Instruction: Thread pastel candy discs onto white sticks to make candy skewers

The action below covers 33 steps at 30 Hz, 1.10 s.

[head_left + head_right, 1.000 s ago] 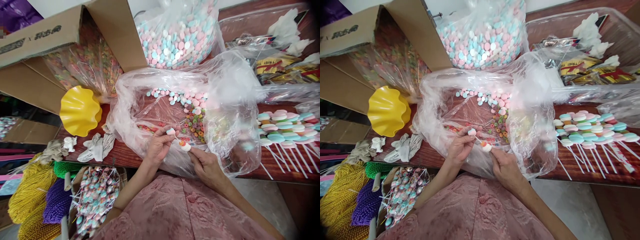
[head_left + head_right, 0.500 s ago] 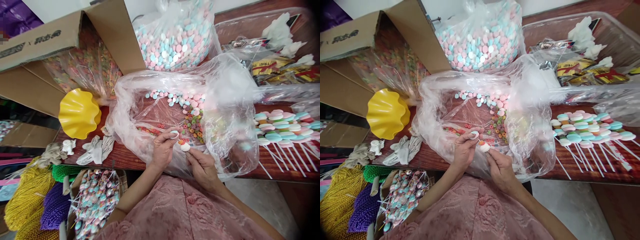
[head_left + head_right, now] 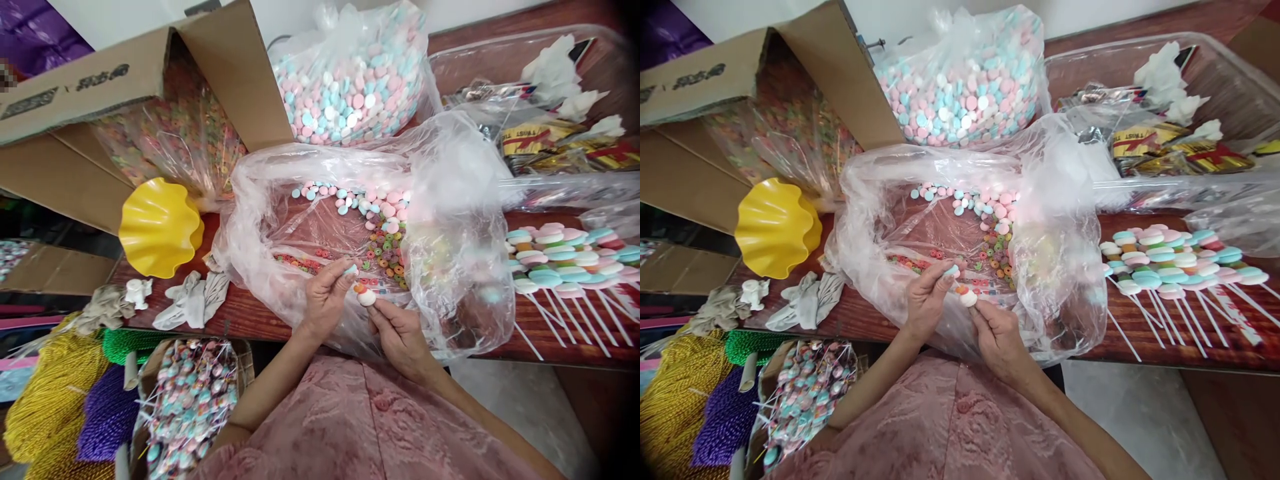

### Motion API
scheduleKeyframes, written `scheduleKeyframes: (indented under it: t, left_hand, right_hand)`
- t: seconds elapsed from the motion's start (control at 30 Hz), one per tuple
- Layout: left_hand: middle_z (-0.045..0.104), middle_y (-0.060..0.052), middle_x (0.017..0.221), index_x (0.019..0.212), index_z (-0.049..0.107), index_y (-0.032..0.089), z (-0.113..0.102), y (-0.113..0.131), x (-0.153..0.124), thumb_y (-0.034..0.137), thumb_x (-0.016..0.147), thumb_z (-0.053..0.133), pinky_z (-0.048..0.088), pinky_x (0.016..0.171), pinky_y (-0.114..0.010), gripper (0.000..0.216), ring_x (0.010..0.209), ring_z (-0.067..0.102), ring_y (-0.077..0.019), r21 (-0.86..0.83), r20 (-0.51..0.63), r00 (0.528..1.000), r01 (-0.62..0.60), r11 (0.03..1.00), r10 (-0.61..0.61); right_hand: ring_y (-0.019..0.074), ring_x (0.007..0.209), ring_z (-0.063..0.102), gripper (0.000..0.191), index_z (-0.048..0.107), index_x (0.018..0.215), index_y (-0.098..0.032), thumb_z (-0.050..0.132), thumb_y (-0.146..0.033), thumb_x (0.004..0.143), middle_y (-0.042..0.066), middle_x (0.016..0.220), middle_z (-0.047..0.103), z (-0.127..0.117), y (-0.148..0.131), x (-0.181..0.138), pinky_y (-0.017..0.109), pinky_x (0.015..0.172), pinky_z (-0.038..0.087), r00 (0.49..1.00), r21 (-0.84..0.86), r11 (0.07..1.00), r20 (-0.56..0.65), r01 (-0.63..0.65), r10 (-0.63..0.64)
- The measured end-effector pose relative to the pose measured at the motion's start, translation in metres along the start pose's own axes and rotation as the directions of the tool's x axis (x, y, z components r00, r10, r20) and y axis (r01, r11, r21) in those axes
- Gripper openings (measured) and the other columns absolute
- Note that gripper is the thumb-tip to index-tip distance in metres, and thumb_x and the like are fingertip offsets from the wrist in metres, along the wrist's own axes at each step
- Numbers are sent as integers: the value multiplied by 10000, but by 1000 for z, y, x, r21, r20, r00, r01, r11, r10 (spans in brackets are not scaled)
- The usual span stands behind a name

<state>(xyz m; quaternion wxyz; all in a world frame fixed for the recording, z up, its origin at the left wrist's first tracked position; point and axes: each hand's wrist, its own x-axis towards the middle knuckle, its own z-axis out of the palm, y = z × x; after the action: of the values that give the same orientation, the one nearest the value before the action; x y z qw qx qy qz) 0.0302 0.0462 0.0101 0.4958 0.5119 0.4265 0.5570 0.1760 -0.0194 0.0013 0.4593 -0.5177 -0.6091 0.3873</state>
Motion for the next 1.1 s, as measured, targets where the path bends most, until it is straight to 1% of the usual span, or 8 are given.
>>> scheduleKeyframes:
  t: [0.07, 0.27, 0.43, 0.6, 0.8, 0.9, 1.0, 1.1]
  left_hand:
    - [791, -52, 1103, 1059, 795, 278, 2, -5, -5, 366, 861, 750, 559, 1026, -394, 222, 1076, 735, -213, 15, -18, 1000, -16, 1000, 16]
    - [796, -78, 1083, 1176, 744, 246, 16, -11, -14, 456, 862, 736, 613, 908, -357, 378, 997, 765, -219, -271, -73, 976, 178, 946, -205]
    - [799, -89, 1061, 1126, 756, 227, 20, -8, -14, 465, 824, 774, 626, 820, -321, 385, 907, 778, -207, -279, -81, 971, 195, 941, -225]
    - [793, -73, 1094, 1133, 764, 269, 19, -3, -18, 413, 886, 716, 593, 929, -341, 290, 985, 760, -195, -95, -35, 997, 61, 994, -64]
    - [781, -88, 1127, 1120, 777, 252, 22, 5, -22, 316, 942, 629, 571, 944, -331, 240, 1016, 734, -193, 128, 169, 980, -127, 984, 105]
    - [781, -92, 1107, 1194, 747, 238, 13, 13, 6, 345, 924, 642, 573, 898, -324, 309, 984, 731, -200, 153, 294, 956, -69, 986, 21]
    - [783, -66, 999, 1238, 723, 213, -3, 25, 67, 376, 891, 659, 554, 753, -285, 388, 823, 706, -177, 341, 363, 927, -41, 939, -92]
    - [747, -34, 782, 848, 788, 139, -9, 33, 134, 269, 820, 676, 482, 716, -273, 174, 723, 627, -161, 683, 375, 921, -201, 702, -102]
  right_hand:
    - [101, 515, 405, 372, 483, 659, -206, 455, -284, 1021, -45, 570, 441, 2, 0, -2, 235, 522, 333, 1000, 44, 999, -8, -22, 22]
    - [107, 509, 381, 388, 469, 652, -210, 463, -331, 1020, -44, 551, 438, 6, -1, -4, 250, 524, 318, 997, 84, 993, 4, -79, 79]
    - [111, 526, 410, 400, 485, 660, -206, 450, -347, 1032, -38, 566, 457, 8, 3, -7, 255, 540, 331, 994, 127, 985, 18, -112, 111]
    - [109, 520, 396, 395, 528, 671, -198, 473, -369, 1023, -36, 566, 452, 7, 3, -5, 254, 526, 338, 994, 140, 984, -16, -106, 109]
    - [92, 477, 393, 392, 552, 648, -186, 509, -366, 993, -38, 536, 469, -1, -1, 6, 236, 493, 336, 993, 91, 993, -85, -79, 87]
    - [100, 485, 420, 379, 589, 671, -184, 541, -400, 979, -35, 538, 483, -17, 4, 10, 233, 492, 348, 984, 85, 990, -128, -116, 126]
    - [111, 497, 417, 398, 591, 670, -186, 576, -457, 961, -27, 554, 484, -37, 16, 12, 238, 477, 345, 950, 130, 975, -235, -181, 207]
    - [111, 515, 398, 424, 566, 632, -185, 600, -462, 950, -22, 563, 472, -53, 29, 9, 242, 482, 336, 929, 124, 966, -273, -225, 251]
